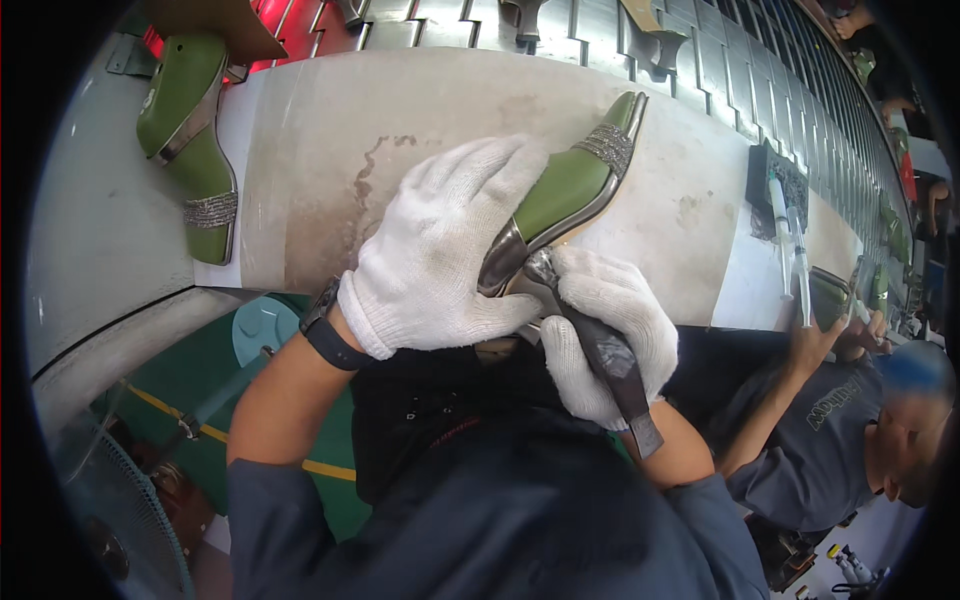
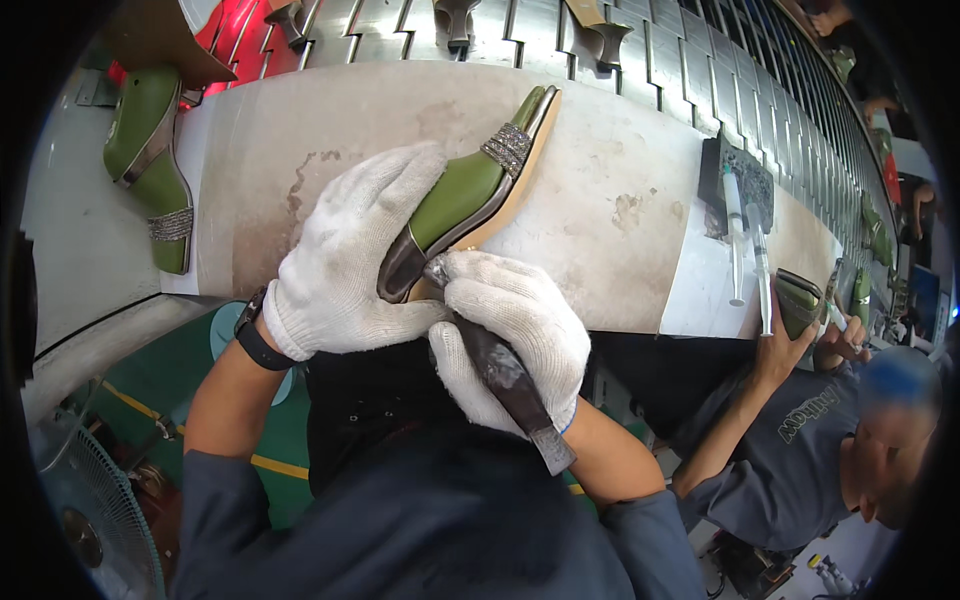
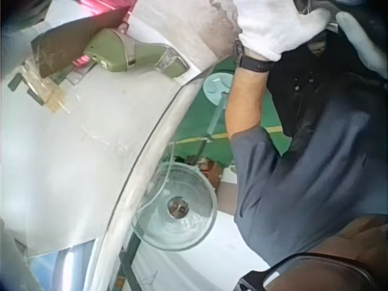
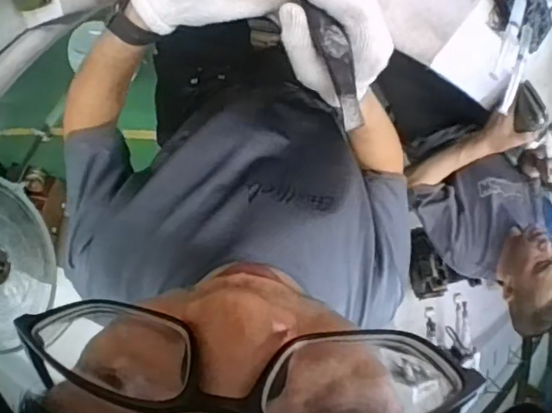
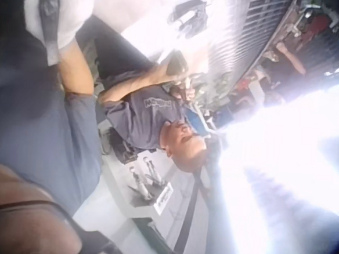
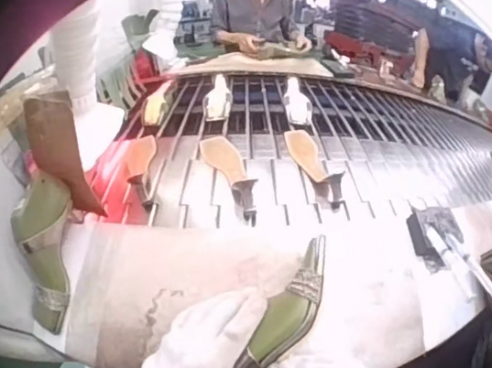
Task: The person attaches shoe soles onto shoe lasts by hand, hammers along the edges using a hammer, applies adhesive with a syringe, and places the assembled shoes onto a conveyor.
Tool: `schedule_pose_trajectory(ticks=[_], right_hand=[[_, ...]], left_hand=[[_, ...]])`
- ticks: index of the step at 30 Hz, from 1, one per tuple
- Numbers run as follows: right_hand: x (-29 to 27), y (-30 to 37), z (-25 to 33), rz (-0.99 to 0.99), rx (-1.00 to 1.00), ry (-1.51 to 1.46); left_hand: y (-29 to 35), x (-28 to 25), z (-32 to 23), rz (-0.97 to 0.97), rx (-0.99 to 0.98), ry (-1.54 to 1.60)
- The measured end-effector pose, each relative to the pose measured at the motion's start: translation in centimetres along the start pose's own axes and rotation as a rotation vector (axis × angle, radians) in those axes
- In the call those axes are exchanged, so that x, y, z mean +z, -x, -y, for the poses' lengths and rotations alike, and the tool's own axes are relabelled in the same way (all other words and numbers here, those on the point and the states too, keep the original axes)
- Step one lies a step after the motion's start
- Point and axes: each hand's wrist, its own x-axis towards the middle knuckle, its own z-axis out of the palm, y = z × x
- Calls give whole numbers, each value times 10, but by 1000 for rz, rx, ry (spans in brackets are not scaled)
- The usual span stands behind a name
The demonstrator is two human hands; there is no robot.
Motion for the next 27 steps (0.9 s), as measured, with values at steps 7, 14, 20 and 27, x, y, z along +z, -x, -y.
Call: schedule_pose_trajectory(ticks=[7,14,20,27], right_hand=[[-4,-3,10,79,128,-16],[-4,-10,5,128,69,-57],[-1,-8,5,54,-26,44],[-58,-35,15,-16,621,-364]], left_hand=[[1,2,0,-21,-9,-2],[1,2,0,-40,-1,-1],[-3,6,1,-38,11,-17],[-44,7,-12,120,-140,-51]])
